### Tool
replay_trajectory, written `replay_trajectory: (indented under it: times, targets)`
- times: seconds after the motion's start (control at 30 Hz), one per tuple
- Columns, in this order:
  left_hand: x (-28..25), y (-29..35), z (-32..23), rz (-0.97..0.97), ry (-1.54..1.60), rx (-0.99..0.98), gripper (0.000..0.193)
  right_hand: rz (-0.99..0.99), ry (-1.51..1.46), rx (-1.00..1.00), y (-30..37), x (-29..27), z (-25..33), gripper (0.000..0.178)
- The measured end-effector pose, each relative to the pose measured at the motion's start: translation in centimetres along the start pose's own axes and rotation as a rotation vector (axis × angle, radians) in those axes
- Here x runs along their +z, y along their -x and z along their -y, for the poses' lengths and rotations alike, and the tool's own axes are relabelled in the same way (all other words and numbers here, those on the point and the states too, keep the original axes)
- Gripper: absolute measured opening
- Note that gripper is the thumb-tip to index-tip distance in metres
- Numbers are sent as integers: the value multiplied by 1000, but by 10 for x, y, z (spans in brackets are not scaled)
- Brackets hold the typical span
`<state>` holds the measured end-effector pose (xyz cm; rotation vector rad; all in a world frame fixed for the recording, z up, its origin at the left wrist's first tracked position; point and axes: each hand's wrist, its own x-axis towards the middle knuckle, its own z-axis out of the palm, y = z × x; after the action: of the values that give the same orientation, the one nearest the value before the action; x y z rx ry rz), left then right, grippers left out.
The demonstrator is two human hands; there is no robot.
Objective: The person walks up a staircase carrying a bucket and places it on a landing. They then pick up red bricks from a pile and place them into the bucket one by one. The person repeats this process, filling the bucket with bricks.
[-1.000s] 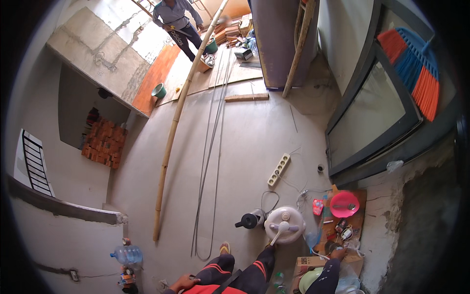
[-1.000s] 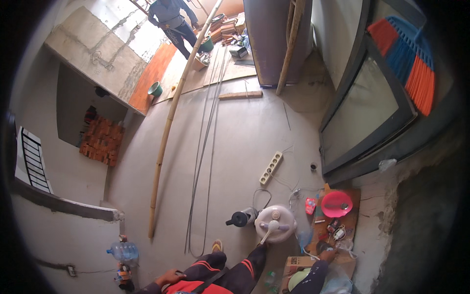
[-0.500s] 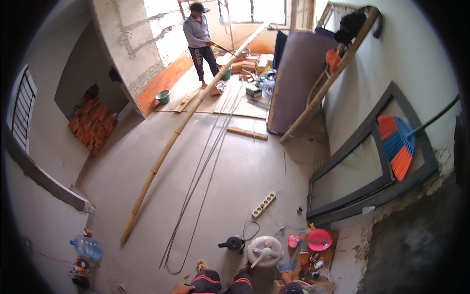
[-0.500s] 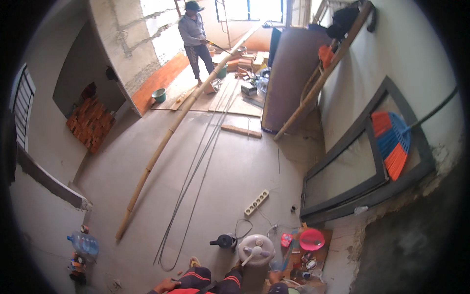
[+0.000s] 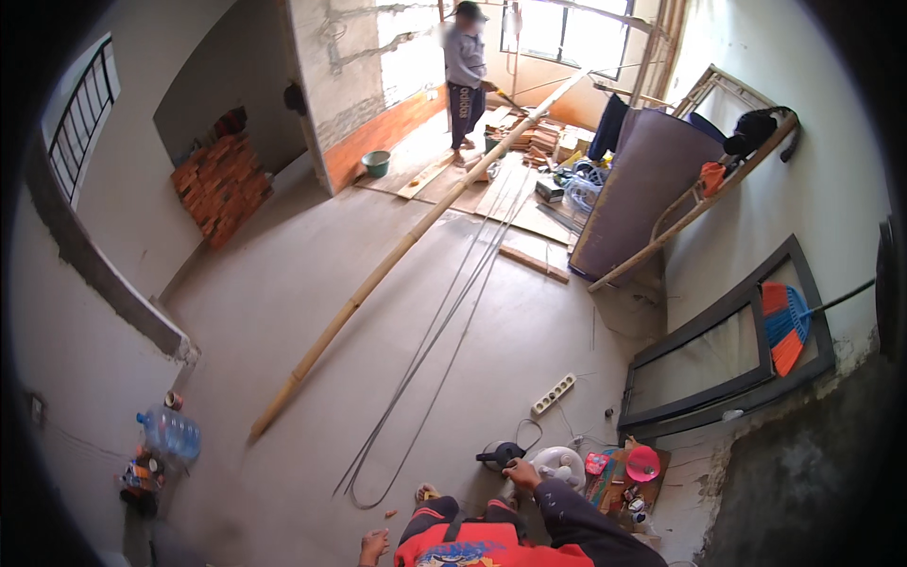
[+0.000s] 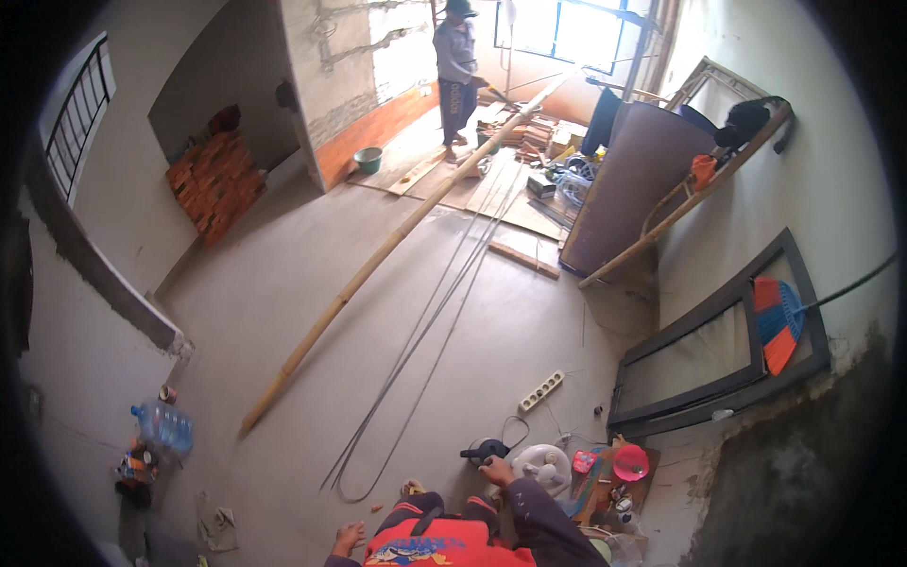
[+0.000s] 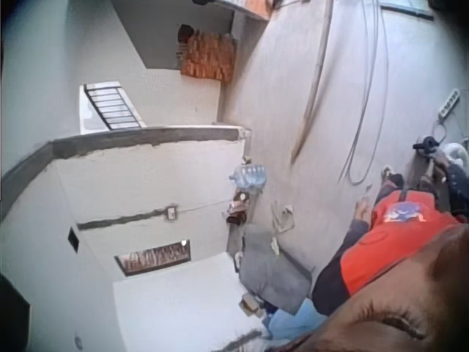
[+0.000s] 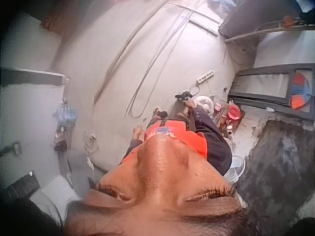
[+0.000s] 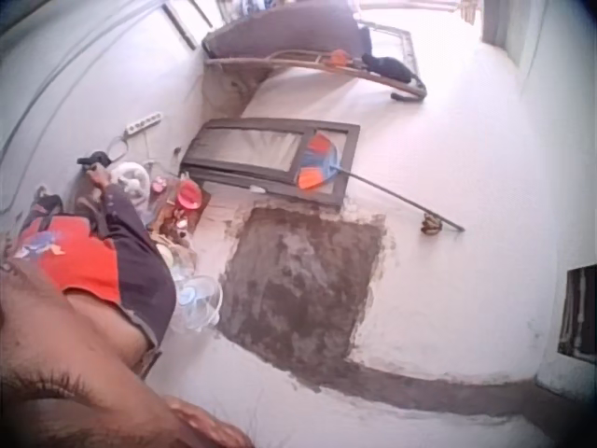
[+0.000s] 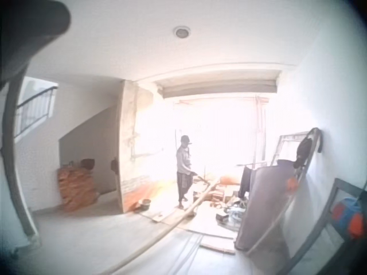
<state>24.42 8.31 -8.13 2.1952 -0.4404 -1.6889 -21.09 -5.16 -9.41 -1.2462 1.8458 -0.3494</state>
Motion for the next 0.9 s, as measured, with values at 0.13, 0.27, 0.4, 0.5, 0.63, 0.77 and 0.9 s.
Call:
replay_trajectory:
  times: [0.13, 0.27, 0.4, 0.5, 0.63, 0.77, 0.9]
  targets:
    - [-56, 5, 21, -127, 253, -59, 43, 152, 243, -25, -17, 17, 26, 34]
    - [-92, -11, 52, -165, 291, -180, 43, 169, 262, -5, -22, 41, 60, 34]
    - [-78, -44, 43, -56, 174, -158, 42, 107, 245, 17, -39, 50, 76, 35]
    - [-64, -72, 17, 33, 86, -86, 41, 192, 329, 55, -64, 47, 79, 37]
    - [-62, -113, -34, 109, 86, -11, 40, 206, 430, 28, -101, 58, 88, 32]
    - [-96, -163, -91, 161, 391, 54, 40, 310, 277, 156, -169, 59, 144, 31]
    - [-97, -148, -218, -166, 294, 39, 32, 313, 213, 206, -211, 52, 191, 33]
